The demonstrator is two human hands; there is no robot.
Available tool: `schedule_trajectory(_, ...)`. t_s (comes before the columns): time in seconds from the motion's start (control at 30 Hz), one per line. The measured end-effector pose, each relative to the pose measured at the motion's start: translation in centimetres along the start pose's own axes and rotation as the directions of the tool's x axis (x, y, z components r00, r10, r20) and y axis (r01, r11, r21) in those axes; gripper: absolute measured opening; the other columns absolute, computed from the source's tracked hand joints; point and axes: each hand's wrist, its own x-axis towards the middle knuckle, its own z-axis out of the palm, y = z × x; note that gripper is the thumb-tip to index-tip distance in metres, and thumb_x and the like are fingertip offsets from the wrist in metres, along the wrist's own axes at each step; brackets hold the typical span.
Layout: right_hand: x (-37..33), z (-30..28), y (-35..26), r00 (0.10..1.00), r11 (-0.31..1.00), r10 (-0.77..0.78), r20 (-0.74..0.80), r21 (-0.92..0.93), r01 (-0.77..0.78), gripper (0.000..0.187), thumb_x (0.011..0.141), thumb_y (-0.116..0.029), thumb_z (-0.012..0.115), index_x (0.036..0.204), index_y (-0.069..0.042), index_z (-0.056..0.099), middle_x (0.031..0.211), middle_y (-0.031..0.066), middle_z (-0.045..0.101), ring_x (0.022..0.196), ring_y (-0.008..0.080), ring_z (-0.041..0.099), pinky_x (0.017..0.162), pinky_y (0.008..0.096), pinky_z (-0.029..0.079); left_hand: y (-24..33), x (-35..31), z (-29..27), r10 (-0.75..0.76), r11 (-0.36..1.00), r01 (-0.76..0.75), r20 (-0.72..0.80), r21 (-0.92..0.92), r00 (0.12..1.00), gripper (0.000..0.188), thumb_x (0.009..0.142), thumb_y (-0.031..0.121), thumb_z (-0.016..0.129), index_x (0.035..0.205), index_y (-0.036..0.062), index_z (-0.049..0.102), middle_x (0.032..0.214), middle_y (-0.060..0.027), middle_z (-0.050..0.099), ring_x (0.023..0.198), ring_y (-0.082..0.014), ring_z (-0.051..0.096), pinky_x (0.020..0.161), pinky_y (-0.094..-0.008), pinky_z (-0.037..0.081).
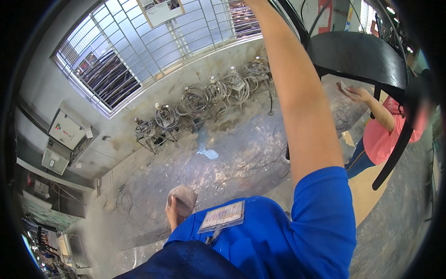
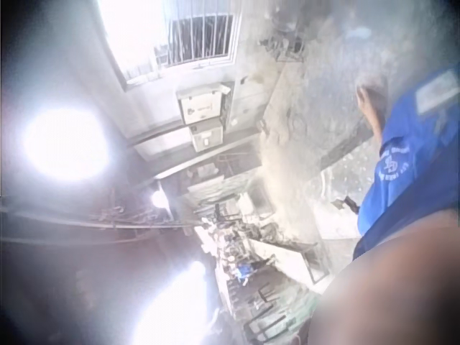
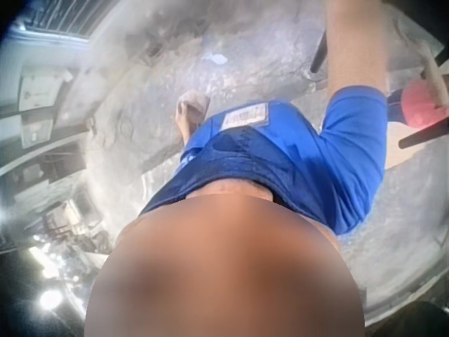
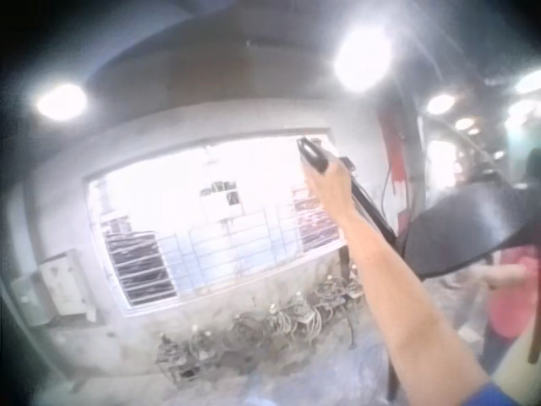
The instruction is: The person wipes a black chair with a cloth, then uses a spray gun to apply a substance to the chair legs and seat. They repeat the wiping and spraying steps on the same chair and then on a second chair. The person also picks up a box of cloths and selects a new cloth from it.
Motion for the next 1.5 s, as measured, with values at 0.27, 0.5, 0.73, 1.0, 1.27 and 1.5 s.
schedule_trajectory(0.27, -1.2, -2.7, 10.8, 0.974, 0.69, -0.043, -0.224, -0.712, -0.133, 0.059, 0.084, -0.037, 0.061, 0.133, -0.008, 0.045, 0.12, 0.02, 0.057, 0.112, 0.0359, 0.054, 0.095, 0.0437, 0.043, 4.2, 2.8, 5.4, 0.154, 0.985, -0.135, 0.211, -0.105, 0.965, 0.038, 0.092, 0.026, 0.059, 0.114, -0.0047, 0.058, 0.102, -0.0101, 0.063, 0.09, -0.0197, 0.061, 0.078, -0.0324, 0.049)
schedule_trajectory(0.5, 2.5, -2.7, 9.7, 0.977, 0.89, -0.047, -0.208, -0.452, -0.054, 0.052, 0.086, -0.031, 0.055, 0.13, -0.005, 0.046, 0.112, 0.0215, 0.06, 0.106, 0.0376, 0.057, 0.092, 0.0424, 0.044, 7.0, 1.5, 12.0, 0.21, 0.971, -0.238, 0.379, 0.027, 0.901, 0.036, 0.093, 0.025, 0.058, 0.113, -0.0046, 0.059, 0.101, -0.0086, 0.063, 0.091, -0.0171, 0.06, 0.079, -0.0297, 0.048)
schedule_trajectory(0.73, 12.1, -6.9, 10.1, 1.0, 0.83, 0.014, -0.015, -0.558, -0.02, 0.035, 0.086, -0.022, 0.052, 0.109, 0.003, 0.06, 0.1, 0.0206, 0.064, 0.093, 0.032, 0.062, 0.081, 0.0381, 0.049, 5.0, 0.6, 13.2, -0.006, 1.0, 0.004, 0.442, 0.005, 0.897, 0.033, 0.091, 0.022, 0.061, 0.116, -0.0007, 0.058, 0.107, -0.0097, 0.063, 0.094, -0.02, 0.062, 0.08, -0.0337, 0.051)
schedule_trajectory(1.0, 14.6, -5.9, 12.4, 0.995, 0.756, 0.096, -0.022, -0.649, -0.087, 0.034, 0.088, -0.024, 0.053, 0.108, 0.002, 0.061, 0.1, 0.0181, 0.065, 0.092, 0.0299, 0.062, 0.081, 0.0362, 0.048, 3.1, -0.7, 10.7, 0.026, 0.999, -0.014, 0.312, -0.041, 0.95, 0.039, 0.088, 0.028, 0.065, 0.114, -0.0011, 0.059, 0.101, -0.0095, 0.064, 0.09, -0.0184, 0.062, 0.075, -0.031, 0.05)
schedule_trajectory(1.27, 17.6, -3.6, 14.7, 0.987, 0.772, 0.163, -0.016, -0.621, -0.137, 0.034, 0.089, -0.026, 0.054, 0.108, 0.002, 0.062, 0.1, 0.0156, 0.065, 0.091, 0.0277, 0.062, 0.081, 0.0344, 0.047, -1.4, 0.8, 3.2, -0.029, 0.948, 0.078, 0.16, -0.308, 0.987, 0.048, 0.092, 0.035, 0.055, 0.126, 0.001, 0.05, 0.12, -0.0158, 0.057, 0.108, -0.0311, 0.058, 0.091, -0.0442, 0.047)
schedule_trajectory(1.5, 17.1, -2.0, 14.9, 0.972, 0.887, 0.236, 0.014, -0.412, -0.209, 0.034, 0.09, -0.028, 0.055, 0.107, 0.001, 0.063, 0.099, 0.0135, 0.065, 0.09, 0.0258, 0.061, 0.081, 0.0327, 0.047, 0.5, 1.1, 5.1, -0.009, 0.839, 0.14, 0.244, -0.525, 0.97, 0.05, 0.093, 0.029, 0.053, 0.133, 0.0006, 0.042, 0.13, -0.0164, 0.051, 0.115, -0.0329, 0.054, 0.096, -0.0465, 0.046)
